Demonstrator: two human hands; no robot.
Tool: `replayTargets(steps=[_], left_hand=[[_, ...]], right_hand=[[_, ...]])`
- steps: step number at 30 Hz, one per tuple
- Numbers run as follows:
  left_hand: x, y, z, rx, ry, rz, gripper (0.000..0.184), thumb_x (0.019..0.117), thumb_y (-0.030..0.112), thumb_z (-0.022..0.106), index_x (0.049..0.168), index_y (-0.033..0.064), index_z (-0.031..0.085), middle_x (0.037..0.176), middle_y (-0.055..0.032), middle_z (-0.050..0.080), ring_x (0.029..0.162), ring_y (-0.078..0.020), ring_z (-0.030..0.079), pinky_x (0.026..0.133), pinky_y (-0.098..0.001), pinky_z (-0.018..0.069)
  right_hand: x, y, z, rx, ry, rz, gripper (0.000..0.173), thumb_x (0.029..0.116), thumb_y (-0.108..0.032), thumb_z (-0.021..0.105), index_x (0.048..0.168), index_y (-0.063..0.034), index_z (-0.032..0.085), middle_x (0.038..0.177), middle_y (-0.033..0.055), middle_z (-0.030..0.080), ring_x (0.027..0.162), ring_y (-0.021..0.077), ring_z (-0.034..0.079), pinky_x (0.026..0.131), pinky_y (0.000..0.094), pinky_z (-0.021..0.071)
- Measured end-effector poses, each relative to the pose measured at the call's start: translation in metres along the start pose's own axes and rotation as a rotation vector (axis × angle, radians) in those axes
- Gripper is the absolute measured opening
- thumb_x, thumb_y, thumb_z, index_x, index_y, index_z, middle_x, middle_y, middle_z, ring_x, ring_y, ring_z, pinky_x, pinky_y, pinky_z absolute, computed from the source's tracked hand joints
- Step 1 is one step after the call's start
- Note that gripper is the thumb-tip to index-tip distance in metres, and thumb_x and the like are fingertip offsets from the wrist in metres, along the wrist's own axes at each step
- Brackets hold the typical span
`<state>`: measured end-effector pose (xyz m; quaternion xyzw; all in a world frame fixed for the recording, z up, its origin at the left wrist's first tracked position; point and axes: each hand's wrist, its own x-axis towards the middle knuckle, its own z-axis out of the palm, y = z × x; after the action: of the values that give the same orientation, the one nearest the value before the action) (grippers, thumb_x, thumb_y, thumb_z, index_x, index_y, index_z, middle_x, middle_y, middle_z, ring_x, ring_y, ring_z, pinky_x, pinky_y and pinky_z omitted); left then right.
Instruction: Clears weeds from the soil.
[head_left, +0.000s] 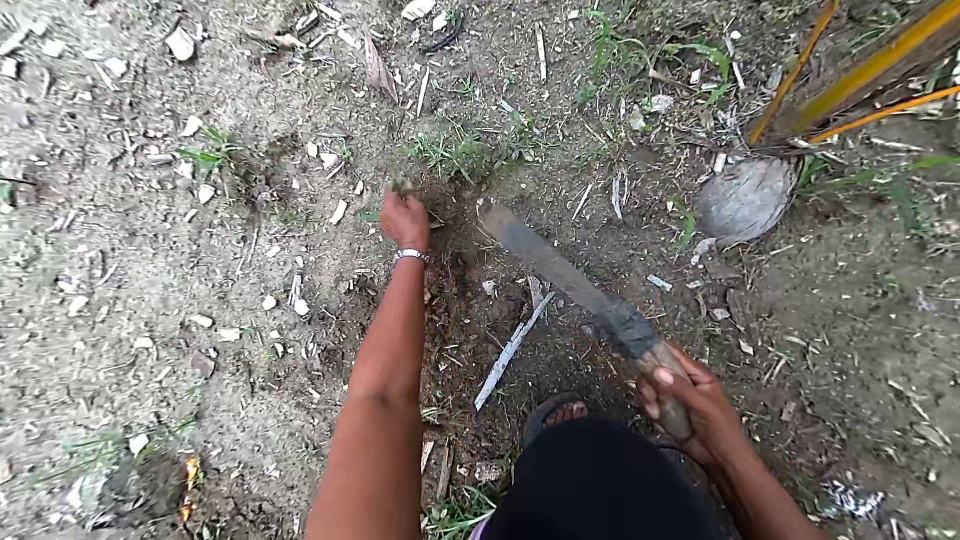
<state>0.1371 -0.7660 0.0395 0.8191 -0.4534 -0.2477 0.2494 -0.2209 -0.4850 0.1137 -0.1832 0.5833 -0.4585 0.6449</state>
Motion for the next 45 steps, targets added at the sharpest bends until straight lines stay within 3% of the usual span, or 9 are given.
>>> replayTargets(steps=[4,10,18,25,31,34,36,39,45], left_hand=[[0.014,0.036,-0.011,-0.002,-0.033,0.127,0.05,0.1109,0.039,0.043,0.145,0.0047,0.058,0.145,-0.028,0.056,0.13,-0.0459,0.058,0.108,-0.066,0.0432],[0.036,0.093,0.022,0.444,-0.252,0.055,0.078,0.1048,0.067,0.033,0.164,0.0155,0.031,0.157,-0.0366,0.037,0.127,-0.0552,0.057,0.1,-0.0691,0.0487],[0.04,0.073,0.022,0.611,-0.282,0.106,0.052,0.1112,0.034,0.036,0.139,-0.0071,0.05,0.124,-0.0345,0.066,0.118,-0.0527,0.065,0.095,-0.0692,0.0505],[0.054,0.055,0.017,0.451,-0.303,0.105,0.051,0.1111,0.034,0.033,0.133,-0.0025,0.061,0.126,-0.0319,0.067,0.123,-0.0502,0.063,0.099,-0.0715,0.047],[0.038,0.045,0.001,0.393,-0.055,0.284,0.051,0.1033,0.04,0.047,0.117,-0.0047,0.067,0.117,-0.0331,0.069,0.112,-0.0529,0.066,0.09,-0.0726,0.0479],[0.05,0.057,0.002,0.41,-0.087,0.3,0.047,0.1035,0.026,0.051,0.139,-0.0047,0.056,0.149,-0.0348,0.048,0.12,-0.0568,0.059,0.094,-0.0733,0.0477],[0.057,0.073,0.01,0.56,-0.158,0.24,0.055,0.109,0.028,0.047,0.152,-0.006,0.041,0.148,-0.0392,0.046,0.12,-0.0601,0.059,0.094,-0.0729,0.0485],[0.067,0.088,0.017,0.672,-0.243,0.117,0.055,0.111,0.032,0.042,0.141,-0.0147,0.045,0.135,-0.0398,0.057,0.124,-0.0564,0.059,0.098,-0.0702,0.0484],[0.082,0.073,0.01,0.529,-0.277,0.112,0.045,0.1074,0.027,0.044,0.123,-0.0108,0.063,0.129,-0.0379,0.062,0.126,-0.0552,0.058,0.1,-0.0744,0.0444]], right_hand=[[0.072,-0.019,0.075,-0.087,0.002,0.123,0.043,0.1031,-0.02,0.051,0.143,-0.0035,0.047,0.072,0.0058,0.062,0.049,0.0125,0.058,0.041,0.0269,0.0503],[0.14,-0.029,0.123,-0.312,-0.103,-0.087,0.057,0.0975,-0.017,0.069,0.151,-0.0093,0.049,0.077,0.0094,0.067,0.055,0.0167,0.062,0.053,0.0327,0.057],[0.017,0.01,0.01,-0.015,0.002,0.119,0.057,0.0873,-0.024,0.069,0.137,-0.0011,0.054,0.069,0.0071,0.067,0.048,0.0139,0.061,0.041,0.0278,0.0527],[0.105,-0.012,0.118,-0.06,-0.008,0.196,0.043,0.1028,-0.015,0.061,0.143,-0.0025,0.051,0.07,0.0122,0.062,0.049,0.0184,0.06,0.04,0.0314,0.0516],[0.075,0.007,0.058,-0.991,-0.094,-0.666,0.059,0.0871,-0.033,0.075,0.137,-0.0041,0.065,0.113,0.0158,0.075,0.098,0.0249,0.074,0.086,0.0458,0.0604],[0.036,0.019,0.021,-0.816,-0.082,-0.375,0.07,0.0844,-0.028,0.078,0.144,0.0028,0.055,0.135,0.0156,0.066,0.119,0.0114,0.066,0.104,0.0279,0.0519],[0.013,0.031,0.001,-0.645,-0.058,-0.162,0.078,0.0826,-0.029,0.079,0.147,0.0029,0.05,0.131,0.0104,0.068,0.109,0.0068,0.068,0.095,0.0249,0.055],[-0.028,0.029,-0.017,-0.205,0.071,0.041,0.064,0.0794,-0.029,0.079,0.133,-0.0012,0.06,0.078,0.0025,0.071,0.059,0.011,0.066,0.055,0.0273,0.0583],[-0.038,-0.018,-0.023,0.09,0.115,0.145,0.047,0.0822,-0.04,0.08,0.116,-0.0118,0.063,0.066,0.0028,0.063,0.047,0.0121,0.06,0.041,0.0276,0.052]])
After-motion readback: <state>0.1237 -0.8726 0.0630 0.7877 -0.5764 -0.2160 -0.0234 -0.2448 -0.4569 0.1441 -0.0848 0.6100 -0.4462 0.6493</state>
